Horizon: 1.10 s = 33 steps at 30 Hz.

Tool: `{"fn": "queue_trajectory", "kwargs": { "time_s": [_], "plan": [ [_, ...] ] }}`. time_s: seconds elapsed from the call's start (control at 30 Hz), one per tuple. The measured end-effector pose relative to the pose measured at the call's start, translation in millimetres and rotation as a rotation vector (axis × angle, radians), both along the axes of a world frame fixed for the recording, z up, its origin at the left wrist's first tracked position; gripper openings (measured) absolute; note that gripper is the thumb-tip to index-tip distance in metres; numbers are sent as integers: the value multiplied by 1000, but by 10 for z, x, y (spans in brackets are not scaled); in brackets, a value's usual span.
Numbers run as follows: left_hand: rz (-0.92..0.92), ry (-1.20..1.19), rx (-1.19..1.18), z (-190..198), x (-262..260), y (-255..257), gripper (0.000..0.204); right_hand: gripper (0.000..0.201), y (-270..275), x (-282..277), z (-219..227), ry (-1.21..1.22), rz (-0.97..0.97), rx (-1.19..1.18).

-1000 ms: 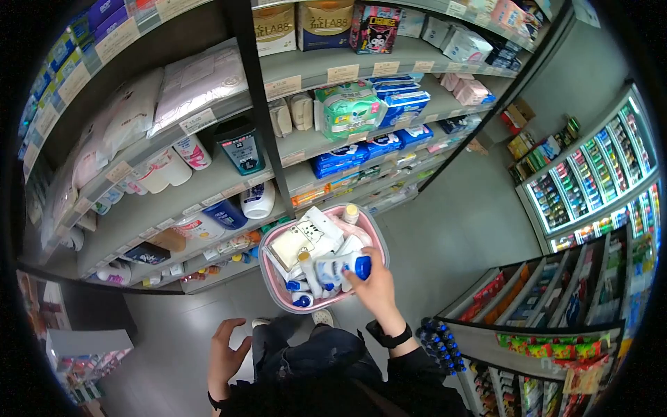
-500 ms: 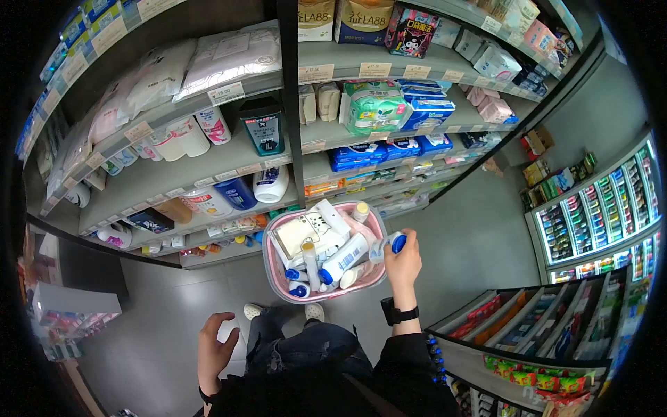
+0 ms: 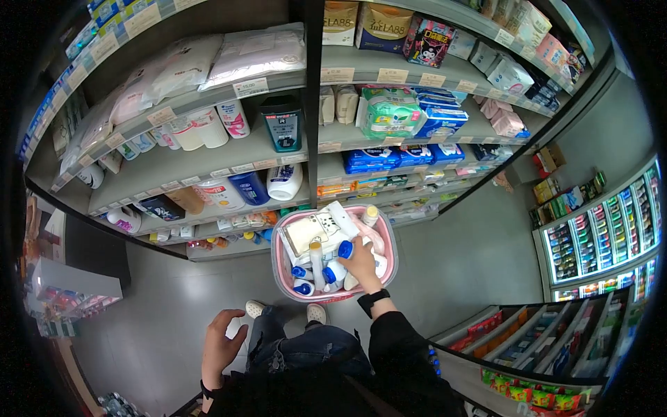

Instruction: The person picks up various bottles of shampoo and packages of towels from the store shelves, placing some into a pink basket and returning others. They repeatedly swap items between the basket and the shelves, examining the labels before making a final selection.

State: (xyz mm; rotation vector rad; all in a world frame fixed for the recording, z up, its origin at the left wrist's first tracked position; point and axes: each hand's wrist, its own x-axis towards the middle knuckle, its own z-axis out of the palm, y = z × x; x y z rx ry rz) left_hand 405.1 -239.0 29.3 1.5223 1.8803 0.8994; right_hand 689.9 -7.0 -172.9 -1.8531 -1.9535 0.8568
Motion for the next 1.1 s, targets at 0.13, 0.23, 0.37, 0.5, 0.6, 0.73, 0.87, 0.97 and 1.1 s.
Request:
{"fn": "queue_trajectory", "kwargs": {
  "time_s": [0.13,0.23,0.37,0.5,0.6,0.73,0.87,0.97,1.1],
  "plan": [
    [38,12,15,4,-20,-102,27,74,39,-74,22,-84,31,-26],
    [81,14,12,-5,-39,-176,26,75,3,15,39,-48,80,-1],
    [126,-3,25,-15,-47,-247,27,70,-170,148,-5,82,119,139],
    [141,-7,45,-78,-24,-288,27,52,-410,258,-340,131,-36,149],
    [118,-4,43,-78,22,-290,26,34,-651,285,-367,143,-58,-219],
    [87,-23,53,-67,103,-273,27,24,-950,343,-750,-129,253,-20],
    [91,11,41,-76,137,-311,27,21,-1001,306,-738,-224,284,138],
    [105,-6,43,-87,170,-349,27,21,-950,282,-675,-225,274,76],
    [97,-29,41,-97,206,-403,26,21,-830,123,-499,-190,239,-64]
  ]
}}
